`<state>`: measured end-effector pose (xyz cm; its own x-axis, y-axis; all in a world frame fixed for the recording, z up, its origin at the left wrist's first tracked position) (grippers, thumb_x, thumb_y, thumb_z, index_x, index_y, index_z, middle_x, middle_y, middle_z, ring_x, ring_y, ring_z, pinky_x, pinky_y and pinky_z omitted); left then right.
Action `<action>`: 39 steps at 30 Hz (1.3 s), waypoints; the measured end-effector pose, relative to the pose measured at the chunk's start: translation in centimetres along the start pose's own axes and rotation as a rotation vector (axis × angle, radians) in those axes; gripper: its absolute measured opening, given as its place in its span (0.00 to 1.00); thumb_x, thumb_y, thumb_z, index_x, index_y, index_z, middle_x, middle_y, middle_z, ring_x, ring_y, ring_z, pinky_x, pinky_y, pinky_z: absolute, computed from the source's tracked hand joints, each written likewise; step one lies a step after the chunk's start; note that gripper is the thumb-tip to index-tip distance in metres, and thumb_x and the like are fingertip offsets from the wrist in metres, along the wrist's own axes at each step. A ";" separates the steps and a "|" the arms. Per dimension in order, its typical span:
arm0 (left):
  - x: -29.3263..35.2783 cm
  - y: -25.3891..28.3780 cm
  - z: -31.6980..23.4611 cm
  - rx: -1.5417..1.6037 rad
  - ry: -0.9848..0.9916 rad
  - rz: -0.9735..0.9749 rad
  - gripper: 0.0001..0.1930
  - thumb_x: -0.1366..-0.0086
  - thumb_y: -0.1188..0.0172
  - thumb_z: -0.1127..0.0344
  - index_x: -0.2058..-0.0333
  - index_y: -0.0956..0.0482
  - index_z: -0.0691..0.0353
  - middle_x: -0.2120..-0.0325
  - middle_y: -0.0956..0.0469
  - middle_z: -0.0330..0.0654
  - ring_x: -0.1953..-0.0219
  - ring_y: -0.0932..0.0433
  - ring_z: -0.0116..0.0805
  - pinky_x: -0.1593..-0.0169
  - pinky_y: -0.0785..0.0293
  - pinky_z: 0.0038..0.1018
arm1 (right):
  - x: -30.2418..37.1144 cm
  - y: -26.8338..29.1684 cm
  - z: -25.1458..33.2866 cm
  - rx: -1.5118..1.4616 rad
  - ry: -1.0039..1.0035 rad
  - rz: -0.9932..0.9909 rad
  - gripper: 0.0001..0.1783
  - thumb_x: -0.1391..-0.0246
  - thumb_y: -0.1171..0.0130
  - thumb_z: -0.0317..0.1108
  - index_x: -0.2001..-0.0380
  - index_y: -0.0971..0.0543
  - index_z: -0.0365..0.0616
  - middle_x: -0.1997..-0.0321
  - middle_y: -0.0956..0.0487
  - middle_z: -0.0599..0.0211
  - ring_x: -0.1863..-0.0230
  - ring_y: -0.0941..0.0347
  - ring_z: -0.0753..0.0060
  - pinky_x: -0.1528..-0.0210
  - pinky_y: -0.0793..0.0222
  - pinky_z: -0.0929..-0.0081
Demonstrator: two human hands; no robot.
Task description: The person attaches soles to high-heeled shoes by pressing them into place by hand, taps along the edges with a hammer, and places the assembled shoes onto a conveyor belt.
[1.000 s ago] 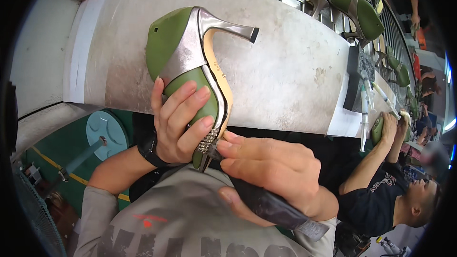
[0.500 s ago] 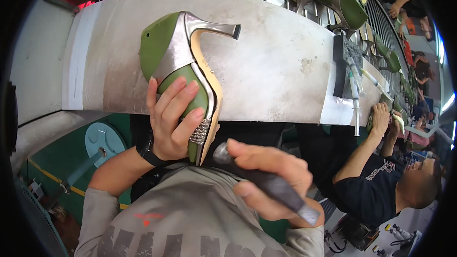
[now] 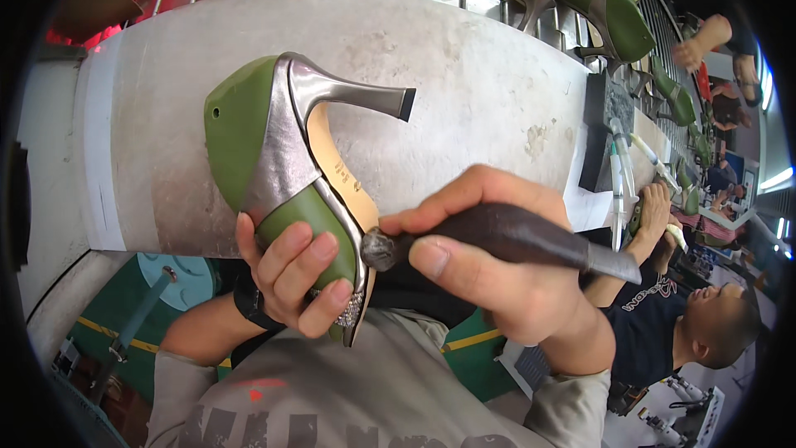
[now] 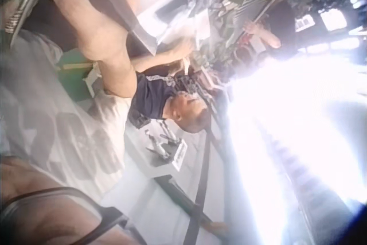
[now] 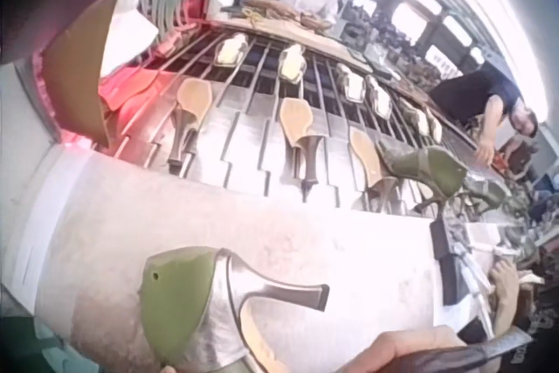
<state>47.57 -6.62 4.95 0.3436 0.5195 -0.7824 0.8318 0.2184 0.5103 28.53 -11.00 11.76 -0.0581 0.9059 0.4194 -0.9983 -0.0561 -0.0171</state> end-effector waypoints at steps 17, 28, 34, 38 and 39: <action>0.2 0.1 -0.5 0.024 0.042 -0.056 0.14 0.26 0.40 0.55 0.45 0.29 0.42 0.44 0.19 0.27 0.37 0.24 0.31 0.24 0.53 0.69 | -3.8 -3.4 0.0 -0.063 0.038 -0.222 0.26 0.38 0.32 0.49 0.54 0.24 0.35 0.47 0.14 0.40 0.69 0.22 0.76 0.70 0.26 0.81; 0.1 0.4 0.6 0.012 0.018 0.031 0.17 0.25 0.41 0.59 0.42 0.31 0.44 0.41 0.20 0.33 0.36 0.24 0.36 0.24 0.50 0.68 | -3.1 -0.4 4.0 -0.001 0.549 -0.314 0.23 0.24 0.59 0.49 0.57 0.26 0.40 0.58 0.16 0.43 0.80 0.24 0.70 0.73 0.21 0.76; 0.2 0.4 0.5 0.021 0.050 0.002 0.16 0.25 0.41 0.59 0.42 0.31 0.43 0.42 0.20 0.32 0.36 0.23 0.34 0.24 0.52 0.69 | -6.1 -1.0 2.4 0.061 0.201 -0.239 0.20 0.32 0.47 0.43 0.68 0.24 0.35 0.68 0.16 0.44 0.82 0.26 0.71 0.79 0.28 0.77; 0.2 0.5 0.6 0.054 0.049 0.017 0.16 0.26 0.41 0.59 0.43 0.31 0.43 0.42 0.20 0.31 0.38 0.22 0.34 0.24 0.53 0.70 | -6.9 -1.5 2.7 0.083 0.225 -0.181 0.19 0.34 0.44 0.44 0.68 0.24 0.35 0.70 0.17 0.45 0.83 0.28 0.70 0.81 0.30 0.78; 0.2 0.5 0.6 0.047 0.052 0.018 0.16 0.26 0.41 0.59 0.43 0.31 0.43 0.42 0.20 0.31 0.38 0.22 0.34 0.24 0.53 0.70 | -6.5 -1.6 2.9 0.114 0.266 -0.200 0.19 0.34 0.44 0.44 0.69 0.24 0.35 0.70 0.17 0.45 0.84 0.29 0.71 0.82 0.31 0.78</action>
<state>48.37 -6.92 4.84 0.3369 0.5655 -0.7528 0.8454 0.1704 0.5063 30.51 -18.05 11.66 0.1234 0.9805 0.1532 -0.9837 0.1005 0.1492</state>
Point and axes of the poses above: each hand's wrist, its own x-axis away from the middle knuckle, its own y-axis out of the back of the hand, z = x × y, the point moved 8 cm from there along -x, towards the middle knuckle
